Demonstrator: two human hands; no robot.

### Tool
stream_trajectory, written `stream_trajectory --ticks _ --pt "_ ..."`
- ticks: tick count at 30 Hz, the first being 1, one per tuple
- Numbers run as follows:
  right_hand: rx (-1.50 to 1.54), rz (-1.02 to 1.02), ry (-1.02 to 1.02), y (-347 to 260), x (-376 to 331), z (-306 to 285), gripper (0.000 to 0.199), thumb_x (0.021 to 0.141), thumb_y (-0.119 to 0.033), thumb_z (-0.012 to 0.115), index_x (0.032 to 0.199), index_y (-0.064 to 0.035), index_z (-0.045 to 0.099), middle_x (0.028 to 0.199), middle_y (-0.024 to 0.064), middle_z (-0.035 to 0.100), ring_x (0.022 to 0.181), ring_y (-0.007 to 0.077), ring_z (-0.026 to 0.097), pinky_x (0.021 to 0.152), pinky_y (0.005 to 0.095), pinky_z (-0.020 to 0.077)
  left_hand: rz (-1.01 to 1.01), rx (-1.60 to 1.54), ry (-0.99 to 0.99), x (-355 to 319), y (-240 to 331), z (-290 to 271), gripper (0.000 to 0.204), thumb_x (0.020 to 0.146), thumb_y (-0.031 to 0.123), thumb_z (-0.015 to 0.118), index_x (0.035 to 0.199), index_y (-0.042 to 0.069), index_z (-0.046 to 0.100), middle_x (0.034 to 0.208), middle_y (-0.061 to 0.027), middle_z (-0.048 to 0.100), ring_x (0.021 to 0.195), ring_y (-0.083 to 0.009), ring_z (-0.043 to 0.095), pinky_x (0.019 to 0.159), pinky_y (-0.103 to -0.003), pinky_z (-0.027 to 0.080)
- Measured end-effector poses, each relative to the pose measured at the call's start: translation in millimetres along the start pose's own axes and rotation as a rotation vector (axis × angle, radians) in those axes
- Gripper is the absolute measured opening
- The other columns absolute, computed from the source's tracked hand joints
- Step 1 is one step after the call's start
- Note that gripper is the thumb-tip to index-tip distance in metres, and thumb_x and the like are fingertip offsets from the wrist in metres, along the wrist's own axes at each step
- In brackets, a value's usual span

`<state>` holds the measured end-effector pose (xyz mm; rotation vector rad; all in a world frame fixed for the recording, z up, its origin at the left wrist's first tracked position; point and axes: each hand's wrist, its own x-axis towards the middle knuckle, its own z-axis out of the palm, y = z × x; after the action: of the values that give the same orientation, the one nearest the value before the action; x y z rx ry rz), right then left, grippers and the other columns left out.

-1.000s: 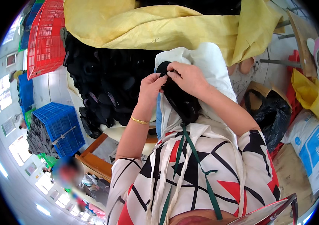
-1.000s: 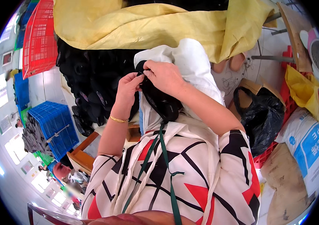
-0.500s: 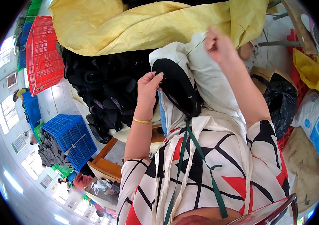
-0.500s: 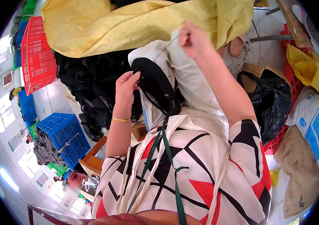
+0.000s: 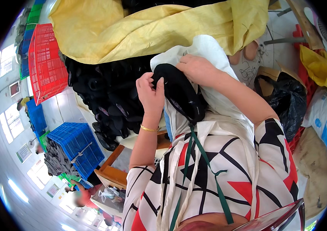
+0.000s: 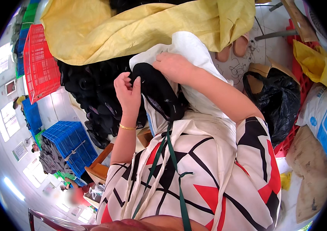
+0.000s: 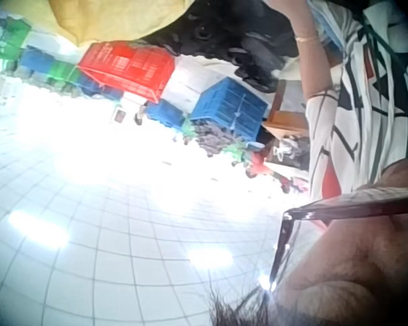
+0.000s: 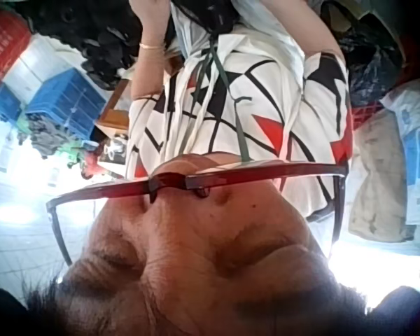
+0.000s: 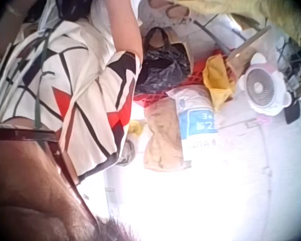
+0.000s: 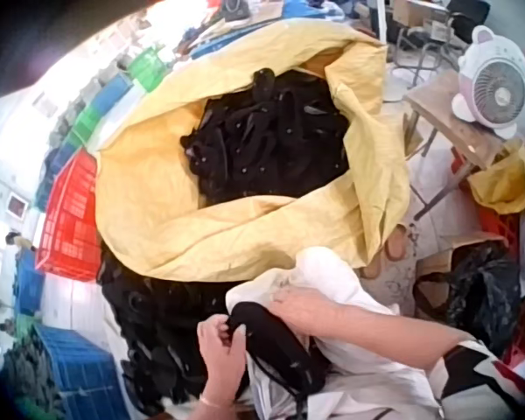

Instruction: The person hand-sews a black slip-on shoe using a needle and thread. They repeatedly insert the needle through the shoe's upper, pull the thread, and adjust the shoe's position on a white cushion. The person works on multiple shoes from a nearby pile.

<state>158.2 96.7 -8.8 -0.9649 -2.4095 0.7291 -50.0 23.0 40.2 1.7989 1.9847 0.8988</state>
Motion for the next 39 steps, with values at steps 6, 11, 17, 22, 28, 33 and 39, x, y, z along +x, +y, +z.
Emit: stream_trajectory --ticks 6,11,17,22,28,33,39 --pt "0.333 0.286 0.316 -10 18 -3 0.013 0.093 -0.016 0.064 0.098 -0.0033 0.065 0.088 0.0095 0.065 0.083 0.0259 0.064 0.077 0.0336 0.0527 0.195 0.095 -0.205 -10 1 -6 0.036 0.080 0.009 0.070 0.116 0.005 0.064 0.100 -0.0137 0.062 0.091 -0.0309 0.063 0.076 -0.037 0.053" --pt "1.490 0.551 0.400 -44 40 10 0.026 0.105 -0.025 0.051 0.093 -0.0060 0.063 0.086 0.0011 0.062 0.078 0.0145 0.061 0.076 0.0292 0.0514 0.124 0.088 -0.205 -11 13 -1 0.042 0.079 0.012 0.072 0.119 0.005 0.060 0.105 -0.0135 0.062 0.094 -0.0330 0.063 0.077 -0.039 0.054" --pt "1.939 0.663 0.353 -61 39 5 0.030 0.104 -0.022 0.050 0.078 -0.0091 0.052 0.072 -0.0011 0.050 0.064 0.0103 0.044 0.064 0.0276 0.0414 0.298 0.126 -0.139 -5 -7 5 0.038 0.079 0.009 0.073 0.114 0.004 0.060 0.099 -0.0127 0.063 0.084 -0.0292 0.063 0.068 -0.037 0.053" --pt "1.844 0.658 0.428 -103 24 -26 0.023 0.098 -0.014 0.046 0.075 -0.0101 0.046 0.072 -0.0022 0.043 0.067 0.0093 0.040 0.070 0.0268 0.0387 0.405 0.196 -0.235 6 -12 -1 0.037 0.077 0.009 0.070 0.112 0.006 0.060 0.090 -0.0108 0.062 0.082 -0.0292 0.063 0.067 -0.038 0.054" --pt "1.670 0.605 0.429 -131 -34 -23 0.028 0.105 -0.022 0.046 0.083 -0.0071 0.054 0.076 -0.0022 0.050 0.071 0.0073 0.043 0.066 0.0217 0.0365 0.527 0.063 -0.389 -9 4 8 0.035 0.077 0.009 0.068 0.111 0.012 0.062 0.088 -0.0076 0.061 0.080 -0.0287 0.065 0.065 -0.038 0.054" --pt "1.236 0.506 0.321 -74 -76 -8 0.024 0.107 -0.020 0.048 0.090 -0.0043 0.054 0.082 0.0017 0.055 0.077 0.0125 0.052 0.077 0.0254 0.0440 0.340 -0.007 -0.569 -26 16 24 0.032 0.079 0.009 0.067 0.111 0.012 0.064 0.093 -0.0081 0.063 0.082 -0.0290 0.064 0.069 -0.039 0.054" --pt "0.416 0.360 0.382 -76 -81 -44 0.010 0.096 -0.012 0.061 0.091 -0.0045 0.064 0.082 0.0103 0.064 0.080 0.0286 0.061 0.074 0.0352 0.0506 0.033 -0.270 -0.386 -16 30 20 0.013 0.085 0.014 0.068 0.092 0.003 0.070 0.077 -0.0117 0.064 0.066 -0.0220 0.061 0.063 -0.034 0.050"
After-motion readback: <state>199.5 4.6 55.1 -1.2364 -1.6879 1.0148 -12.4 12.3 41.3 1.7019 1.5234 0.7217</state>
